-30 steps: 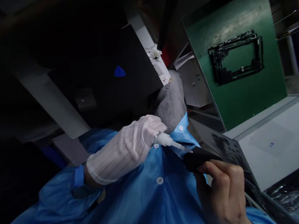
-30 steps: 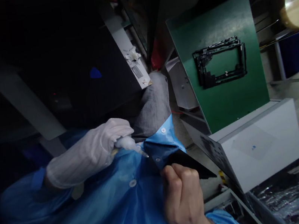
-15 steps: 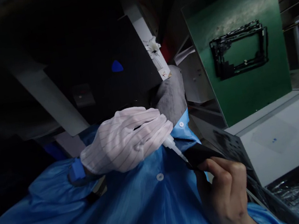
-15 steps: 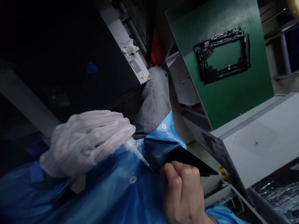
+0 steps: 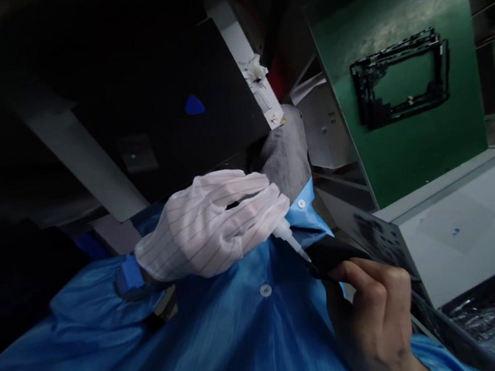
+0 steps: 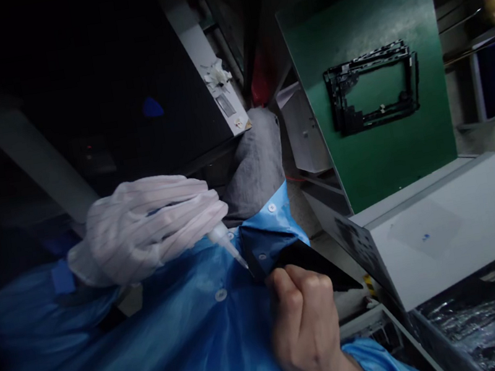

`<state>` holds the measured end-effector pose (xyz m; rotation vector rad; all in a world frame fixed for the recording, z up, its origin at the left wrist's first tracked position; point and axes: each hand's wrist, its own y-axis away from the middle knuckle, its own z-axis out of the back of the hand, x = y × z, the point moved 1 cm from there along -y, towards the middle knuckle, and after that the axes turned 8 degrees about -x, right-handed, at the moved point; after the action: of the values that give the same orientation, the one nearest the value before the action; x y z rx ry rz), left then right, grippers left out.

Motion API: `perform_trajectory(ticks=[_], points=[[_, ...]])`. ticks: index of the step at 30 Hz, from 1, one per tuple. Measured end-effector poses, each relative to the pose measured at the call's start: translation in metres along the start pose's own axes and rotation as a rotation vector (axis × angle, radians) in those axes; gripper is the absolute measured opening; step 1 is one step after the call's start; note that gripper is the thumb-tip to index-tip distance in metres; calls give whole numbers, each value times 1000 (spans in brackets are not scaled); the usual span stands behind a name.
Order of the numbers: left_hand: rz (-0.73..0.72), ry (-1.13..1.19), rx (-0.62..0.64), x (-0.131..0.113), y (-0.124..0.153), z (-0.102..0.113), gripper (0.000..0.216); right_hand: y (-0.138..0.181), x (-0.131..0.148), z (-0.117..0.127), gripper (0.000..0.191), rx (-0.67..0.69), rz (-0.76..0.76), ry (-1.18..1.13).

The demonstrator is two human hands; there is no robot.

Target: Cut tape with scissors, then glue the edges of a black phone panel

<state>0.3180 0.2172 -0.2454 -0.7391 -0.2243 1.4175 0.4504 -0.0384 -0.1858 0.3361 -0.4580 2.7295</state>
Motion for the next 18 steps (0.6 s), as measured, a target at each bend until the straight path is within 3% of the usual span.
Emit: perform_trajectory(ticks=[18], points=[[9, -29, 14, -1, 1, 2, 24, -1, 0, 1, 15, 1, 6, 30]])
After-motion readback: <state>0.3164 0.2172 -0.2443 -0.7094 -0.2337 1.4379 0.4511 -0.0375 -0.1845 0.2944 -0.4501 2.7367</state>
